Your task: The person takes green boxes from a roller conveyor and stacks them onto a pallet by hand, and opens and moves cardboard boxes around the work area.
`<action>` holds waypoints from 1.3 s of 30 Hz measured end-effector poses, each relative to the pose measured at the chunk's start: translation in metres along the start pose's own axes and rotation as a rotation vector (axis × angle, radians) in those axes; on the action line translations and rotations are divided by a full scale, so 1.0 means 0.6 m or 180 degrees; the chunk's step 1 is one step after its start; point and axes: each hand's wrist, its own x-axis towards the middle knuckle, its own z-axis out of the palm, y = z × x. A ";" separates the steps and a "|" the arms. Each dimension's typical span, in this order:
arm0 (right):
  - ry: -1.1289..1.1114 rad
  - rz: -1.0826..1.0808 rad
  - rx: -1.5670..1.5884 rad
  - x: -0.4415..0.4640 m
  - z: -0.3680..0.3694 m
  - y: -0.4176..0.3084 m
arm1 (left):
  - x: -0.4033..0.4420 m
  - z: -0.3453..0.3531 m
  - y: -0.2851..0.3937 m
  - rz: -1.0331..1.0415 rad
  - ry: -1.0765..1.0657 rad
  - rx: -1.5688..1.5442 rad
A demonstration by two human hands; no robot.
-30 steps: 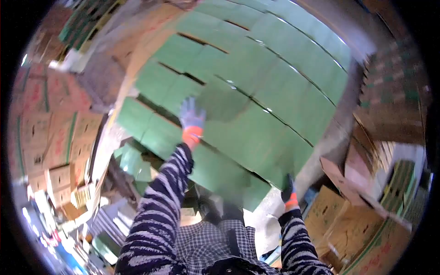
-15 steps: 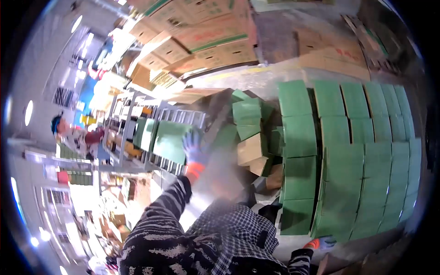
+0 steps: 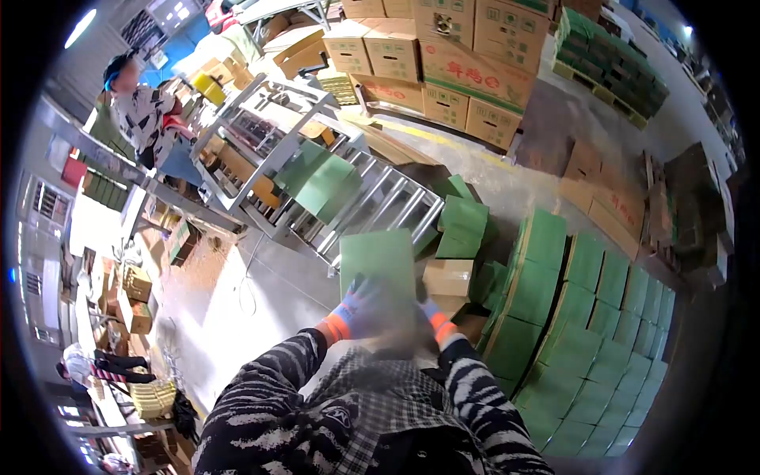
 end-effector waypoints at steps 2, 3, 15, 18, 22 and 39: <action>-0.0216 0.0196 0.0176 0.000 0.037 0.031 | -0.006 -0.039 -0.002 -0.0009 -0.0150 -0.0241; -0.0218 0.0230 0.0213 -0.008 0.042 0.042 | -0.017 -0.029 -0.021 -0.0499 0.0180 -0.0951; 0.1662 0.0320 0.0167 -0.377 -0.126 -0.100 | 0.114 0.162 -0.351 -0.4768 0.2880 -0.6358; 0.2083 0.0284 0.0280 -0.447 -0.145 -0.131 | 0.132 0.205 -0.344 -0.3777 0.3408 -0.6160; 0.2505 0.0040 -0.0128 -0.517 -0.225 -0.036 | 0.096 0.136 -0.250 -0.3266 0.3072 -0.7579; 0.1811 -0.0202 -0.2465 -0.235 -0.207 -0.288 | -0.284 0.086 -0.144 -0.3474 0.3038 -0.6148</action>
